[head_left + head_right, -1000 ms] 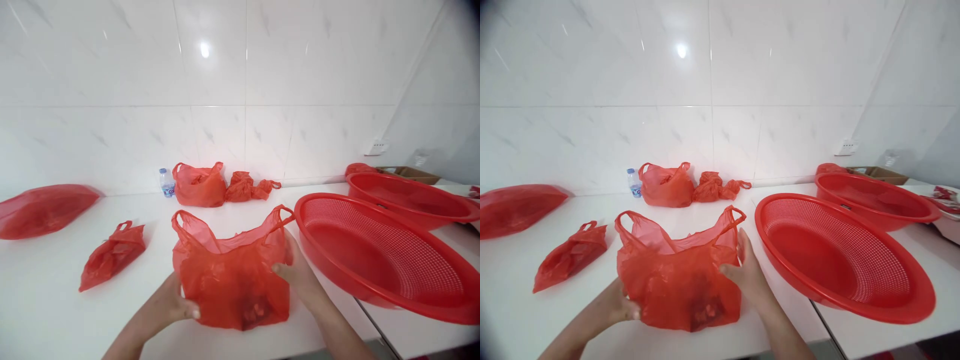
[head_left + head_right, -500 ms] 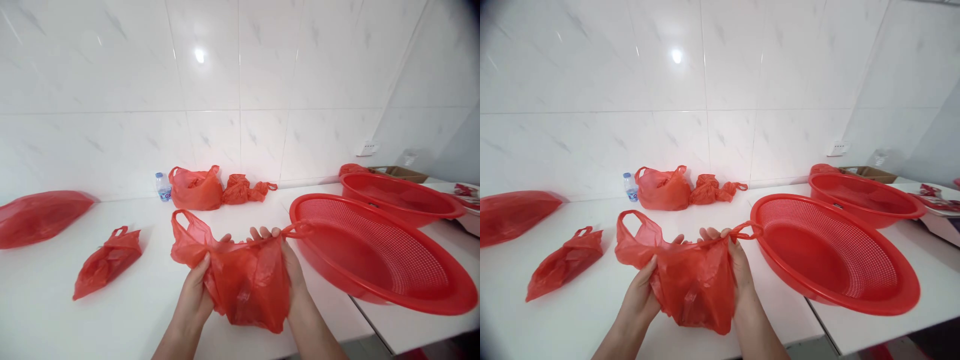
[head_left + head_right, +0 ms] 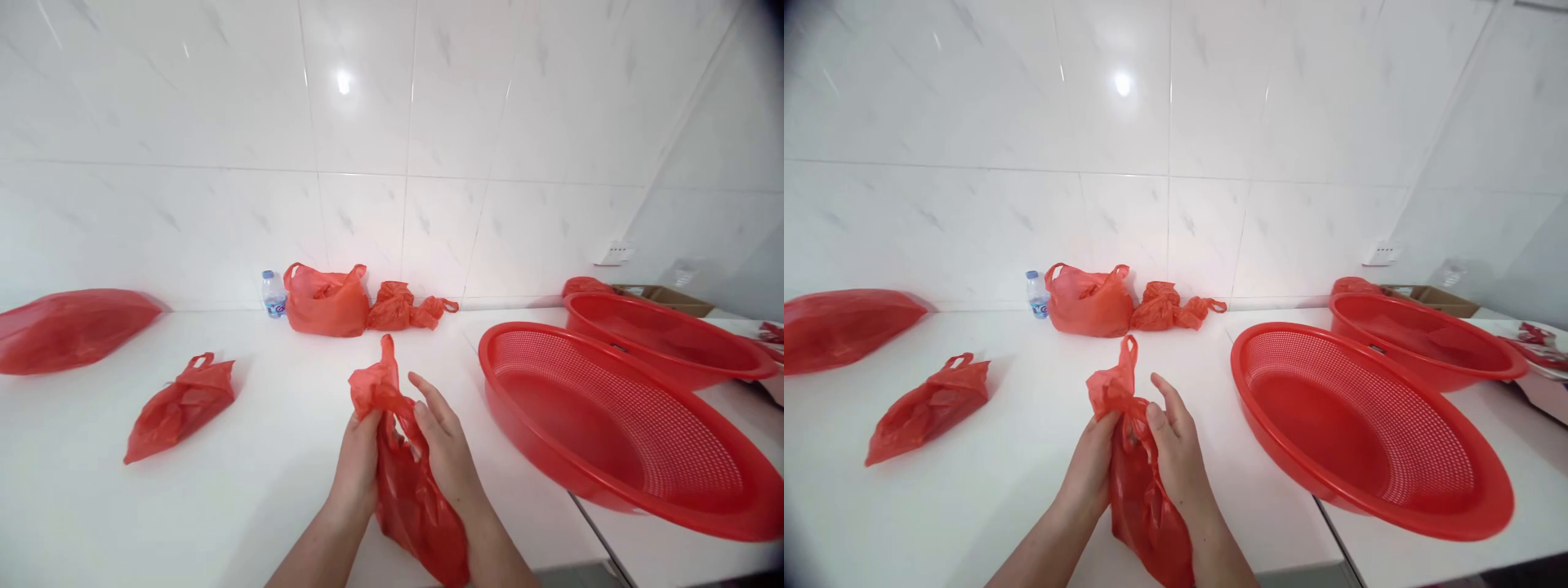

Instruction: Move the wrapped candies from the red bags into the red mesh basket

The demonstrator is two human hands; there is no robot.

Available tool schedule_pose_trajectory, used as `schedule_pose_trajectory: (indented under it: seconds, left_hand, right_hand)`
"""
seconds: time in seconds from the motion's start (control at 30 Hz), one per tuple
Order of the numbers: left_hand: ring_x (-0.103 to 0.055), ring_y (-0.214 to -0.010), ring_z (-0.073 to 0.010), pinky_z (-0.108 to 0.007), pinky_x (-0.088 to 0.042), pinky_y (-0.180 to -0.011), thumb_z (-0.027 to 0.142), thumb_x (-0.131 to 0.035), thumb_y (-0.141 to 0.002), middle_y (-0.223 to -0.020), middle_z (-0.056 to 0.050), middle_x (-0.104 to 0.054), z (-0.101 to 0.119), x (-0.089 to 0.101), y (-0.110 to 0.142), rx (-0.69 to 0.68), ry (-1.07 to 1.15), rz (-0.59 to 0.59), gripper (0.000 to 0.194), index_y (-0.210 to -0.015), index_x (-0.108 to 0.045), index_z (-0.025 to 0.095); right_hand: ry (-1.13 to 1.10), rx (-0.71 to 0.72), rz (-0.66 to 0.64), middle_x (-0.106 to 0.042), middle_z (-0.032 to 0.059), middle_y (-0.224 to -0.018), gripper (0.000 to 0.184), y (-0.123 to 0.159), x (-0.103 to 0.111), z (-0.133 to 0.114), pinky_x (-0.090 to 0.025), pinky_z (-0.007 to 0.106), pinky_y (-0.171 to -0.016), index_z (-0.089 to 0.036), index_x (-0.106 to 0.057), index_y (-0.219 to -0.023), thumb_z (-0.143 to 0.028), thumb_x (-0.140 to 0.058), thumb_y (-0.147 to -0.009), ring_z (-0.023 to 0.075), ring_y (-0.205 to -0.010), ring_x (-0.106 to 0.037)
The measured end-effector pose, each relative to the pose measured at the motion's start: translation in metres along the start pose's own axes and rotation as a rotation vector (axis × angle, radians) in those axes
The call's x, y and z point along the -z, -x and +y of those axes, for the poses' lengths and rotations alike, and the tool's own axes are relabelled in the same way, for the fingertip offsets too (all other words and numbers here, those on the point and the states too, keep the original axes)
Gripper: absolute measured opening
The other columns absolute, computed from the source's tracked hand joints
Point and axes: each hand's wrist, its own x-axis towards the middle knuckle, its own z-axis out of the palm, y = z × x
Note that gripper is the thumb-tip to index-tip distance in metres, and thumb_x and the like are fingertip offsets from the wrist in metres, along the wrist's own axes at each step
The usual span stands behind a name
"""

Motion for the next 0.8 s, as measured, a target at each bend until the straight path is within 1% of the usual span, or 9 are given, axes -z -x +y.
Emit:
schedule_pose_trajectory:
  seconds: [0.1, 0.2, 0.3, 0.33, 0.43, 0.47, 0.57, 0.67, 0.8]
  left_hand:
    - [-0.049, -0.048, -0.0118, -0.026, -0.036, -0.048, 0.023, -0.055, -0.077, -0.052, 0.002, -0.052, 0.001, 0.002, -0.001, -0.015, -0.160, -0.147, 0.019, -0.058, -0.052, 0.021]
    - [-0.052, -0.050, -0.0140, -0.027, -0.036, -0.050, 0.027, -0.052, -0.081, -0.051, -0.001, -0.053, 0.003, 0.002, -0.002, -0.009, -0.281, -0.246, 0.027, -0.055, -0.053, 0.021]
    - [-0.054, -0.056, -0.0141, -0.027, -0.041, -0.056, 0.023, -0.056, -0.079, -0.060, -0.001, -0.058, 0.007, 0.000, 0.000, -0.004, -0.287, -0.305, 0.012, -0.068, -0.059, 0.020]
    - [-0.056, -0.060, -0.0148, -0.027, -0.043, -0.060, 0.022, -0.058, -0.078, -0.065, -0.001, -0.060, 0.008, 0.000, 0.001, -0.015, -0.267, -0.318, 0.004, -0.078, -0.061, 0.020]
    - [-0.061, -0.073, -0.0184, -0.033, -0.047, -0.074, 0.025, -0.066, -0.075, -0.082, 0.000, -0.065, 0.012, 0.000, 0.003, -0.068, -0.236, -0.319, 0.042, -0.115, -0.053, 0.027]
    - [-0.062, -0.074, -0.0187, -0.034, -0.047, -0.075, 0.029, -0.068, -0.075, -0.083, -0.001, -0.065, 0.012, 0.000, 0.003, -0.081, -0.262, -0.316, 0.046, -0.118, -0.051, 0.027]
    - [-0.057, -0.059, -0.0159, -0.029, -0.045, -0.063, 0.044, -0.059, -0.083, -0.063, 0.001, -0.060, 0.010, 0.003, 0.000, -0.080, -0.334, -0.304, 0.024, -0.091, -0.060, 0.021]
    - [-0.049, -0.047, -0.0128, -0.025, -0.038, -0.052, 0.052, -0.048, -0.087, -0.048, 0.002, -0.051, 0.008, 0.003, -0.003, -0.054, -0.265, -0.315, 0.039, -0.065, -0.054, 0.019]
    - [-0.056, -0.054, -0.0146, -0.025, -0.041, -0.056, 0.052, -0.056, -0.083, -0.059, 0.001, -0.060, 0.009, 0.001, -0.003, 0.022, -0.186, -0.265, 0.034, -0.077, -0.062, 0.019]
  right_hand:
    - [0.000, -0.097, -0.109, -0.052, -0.0049, -0.062, 0.056, -0.005, 0.002, 0.004, -0.040, 0.025, -0.055, -0.022, -0.048, -0.130, -0.045, -0.062, -0.081, 0.0108, -0.054, -0.047]
    - [0.018, -0.110, -0.232, -0.050, -0.0039, -0.054, 0.025, -0.011, 0.007, 0.010, -0.034, 0.024, -0.050, -0.016, -0.063, -0.085, -0.040, -0.064, -0.080, 0.0091, -0.049, -0.043]
    - [0.005, -0.114, -0.168, -0.044, -0.0042, -0.047, 0.032, -0.017, 0.011, 0.017, -0.035, 0.025, -0.050, -0.016, -0.055, -0.063, -0.042, -0.060, -0.082, 0.0093, -0.046, -0.042]
    - [0.006, -0.111, -0.124, -0.043, -0.0046, -0.046, 0.033, -0.019, 0.012, 0.019, -0.035, 0.025, -0.050, -0.017, -0.054, -0.062, -0.043, -0.058, -0.083, 0.0093, -0.045, -0.041]
    - [0.054, -0.098, -0.046, -0.045, -0.0043, -0.047, 0.030, -0.022, 0.014, 0.020, -0.035, 0.025, -0.048, -0.017, -0.057, -0.069, -0.043, -0.057, -0.083, 0.0096, -0.045, -0.042]
    - [0.077, -0.095, -0.052, -0.048, -0.0034, -0.050, 0.028, -0.022, 0.014, 0.020, -0.035, 0.025, -0.048, -0.017, -0.059, -0.073, -0.043, -0.057, -0.083, 0.0103, -0.046, -0.044]
    - [0.094, -0.087, -0.130, -0.056, -0.0008, -0.056, 0.026, -0.016, 0.015, 0.016, -0.038, 0.025, -0.051, -0.017, -0.061, -0.082, -0.043, -0.056, -0.084, 0.0125, -0.052, -0.051]
    - [-0.010, -0.106, -0.205, -0.061, 0.0016, -0.063, 0.034, -0.006, 0.019, 0.010, -0.043, 0.027, -0.057, -0.018, -0.062, -0.098, -0.048, -0.050, -0.087, 0.0144, -0.057, -0.055]
    - [-0.050, -0.125, -0.200, -0.063, 0.0035, -0.074, 0.049, -0.002, 0.027, 0.010, -0.045, 0.030, -0.062, -0.022, -0.065, -0.103, -0.059, -0.037, -0.089, 0.0158, -0.064, -0.056]
